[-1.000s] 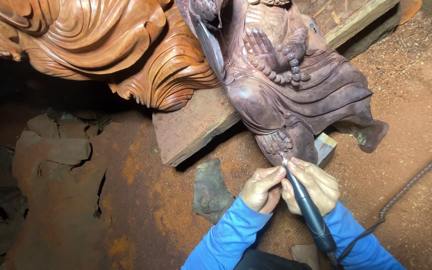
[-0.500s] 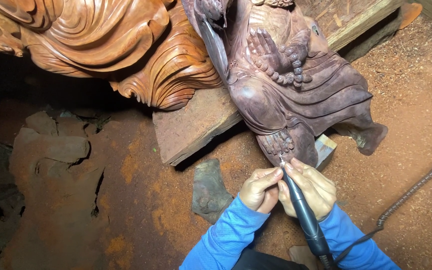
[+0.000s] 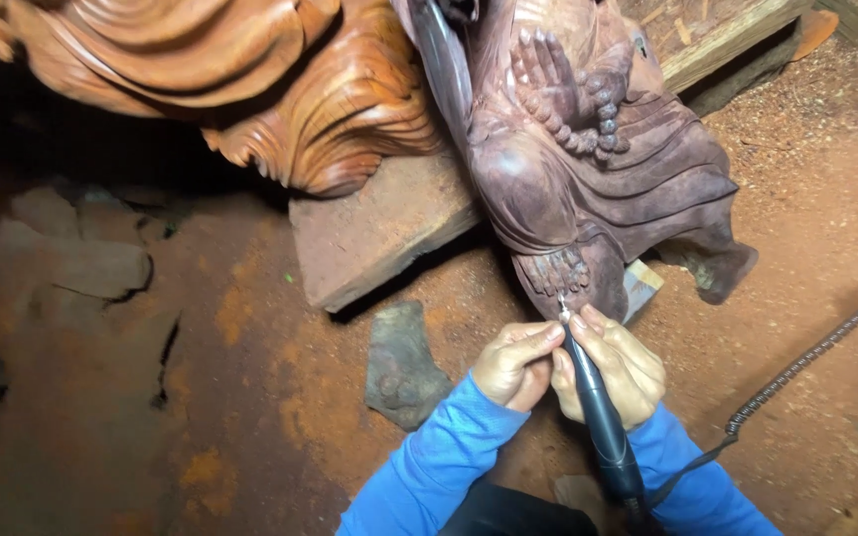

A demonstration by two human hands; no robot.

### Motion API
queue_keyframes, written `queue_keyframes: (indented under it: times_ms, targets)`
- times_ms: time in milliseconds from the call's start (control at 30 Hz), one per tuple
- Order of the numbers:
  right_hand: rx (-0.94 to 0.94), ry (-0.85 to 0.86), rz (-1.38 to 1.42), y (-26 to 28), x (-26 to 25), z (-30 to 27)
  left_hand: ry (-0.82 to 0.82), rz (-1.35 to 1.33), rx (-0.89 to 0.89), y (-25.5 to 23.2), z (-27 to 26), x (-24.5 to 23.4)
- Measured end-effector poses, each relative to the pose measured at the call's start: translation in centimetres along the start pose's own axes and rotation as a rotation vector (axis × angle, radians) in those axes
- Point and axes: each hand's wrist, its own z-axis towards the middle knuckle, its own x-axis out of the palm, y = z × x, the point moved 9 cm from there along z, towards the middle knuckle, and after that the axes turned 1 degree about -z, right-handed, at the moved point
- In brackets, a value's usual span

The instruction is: Using a rotary carving tool to add fine details and textures to a wooden statue

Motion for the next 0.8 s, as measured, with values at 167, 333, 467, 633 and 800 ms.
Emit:
queue_keyframes:
  times_ms: [167,333,467,633,800]
  targets:
    - [0.008,-0.043,0.005,-0.4,-0.2,-0.8,0.009,-0.014,0.016,-1.0,-0.2,1.5]
    - [0.024,0.029,-0.01,-0.2,0.3,-0.9,0.039,0.002,0.03,-0.7,0.0,1.3]
    - [0.001,-0.021,-0.033,0.3,0.5,-0.6,0.045,0.002,0.027,-0.5,0.1,1.1]
    - [0.019,0.015,-0.012,-0.2,0.4,-1.1,0.041,0.007,0.028,-0.8,0.0,1.7]
    - [0.025,0.031,-0.007,-0.3,0.3,-1.5,0.046,0.008,0.033,0.0,0.3,0.9]
